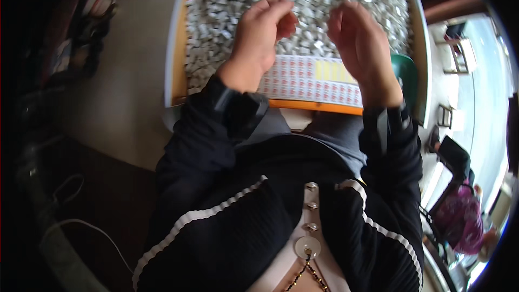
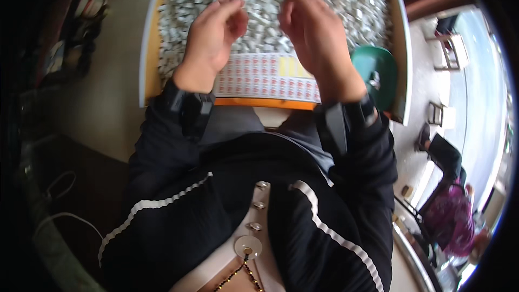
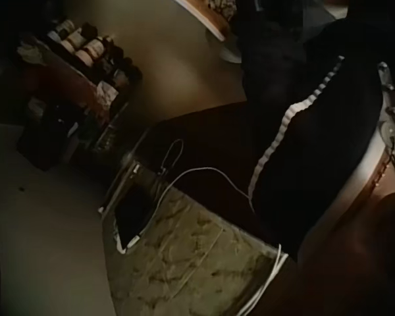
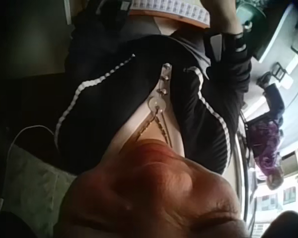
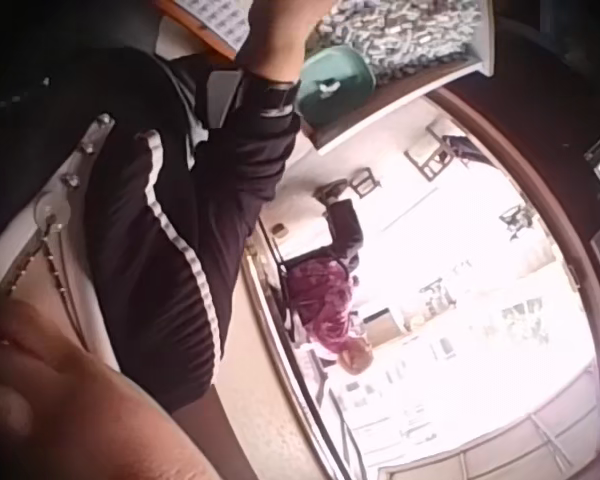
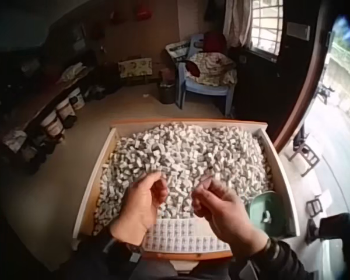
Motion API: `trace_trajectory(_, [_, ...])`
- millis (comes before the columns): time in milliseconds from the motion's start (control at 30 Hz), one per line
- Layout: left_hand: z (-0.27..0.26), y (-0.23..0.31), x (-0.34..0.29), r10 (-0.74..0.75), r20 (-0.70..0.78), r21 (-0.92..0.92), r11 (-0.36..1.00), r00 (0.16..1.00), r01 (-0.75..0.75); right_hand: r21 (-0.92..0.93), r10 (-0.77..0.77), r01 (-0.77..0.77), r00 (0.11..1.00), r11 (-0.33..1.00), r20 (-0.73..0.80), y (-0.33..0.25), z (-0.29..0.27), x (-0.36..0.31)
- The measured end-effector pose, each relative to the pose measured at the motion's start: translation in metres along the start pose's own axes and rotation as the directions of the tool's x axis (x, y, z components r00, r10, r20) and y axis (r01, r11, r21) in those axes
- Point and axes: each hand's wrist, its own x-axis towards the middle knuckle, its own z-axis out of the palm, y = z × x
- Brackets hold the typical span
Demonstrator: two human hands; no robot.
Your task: Sorting small white plastic shoe components and attaching them to an adhesive template strip.
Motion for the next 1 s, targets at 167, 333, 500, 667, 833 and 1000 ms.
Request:
trace_trajectory(167, [-0.020,0.016,0.016,-0.148,-0.114,-0.553,0.831,0.982,0.061,-0.410,0.224,-0.118,0.949,0.905,0.222,0.021,0.051,-0.044])
trace_trajectory(333, [-0.016,0.018,0.017,-0.205,-0.101,-0.644,0.759,0.974,0.093,-0.549,0.229,-0.004,0.911,0.836,0.343,0.034,0.068,-0.053])
trace_trajectory(500, [-0.012,0.018,0.025,-0.221,-0.085,-0.737,0.670,0.972,0.088,-0.568,0.172,0.046,0.930,0.822,0.325,0.047,0.065,-0.054])
trace_trajectory(667, [-0.019,0.027,0.036,-0.100,0.120,-0.816,0.557,0.988,0.156,-0.550,0.186,0.055,0.909,0.833,0.373,0.036,0.063,-0.052])
trace_trajectory(833, [-0.004,0.048,0.011,0.027,0.132,-0.635,0.770,0.991,0.063,0.205,0.198,-0.203,0.979,0.957,0.047,0.023,0.024,-0.023])
trace_trajectory(1000, [0.018,0.003,-0.041,-0.219,0.028,-0.293,0.931,0.975,0.217,0.740,0.312,0.024,0.897,0.672,-0.313,0.010,-0.011,-0.021])
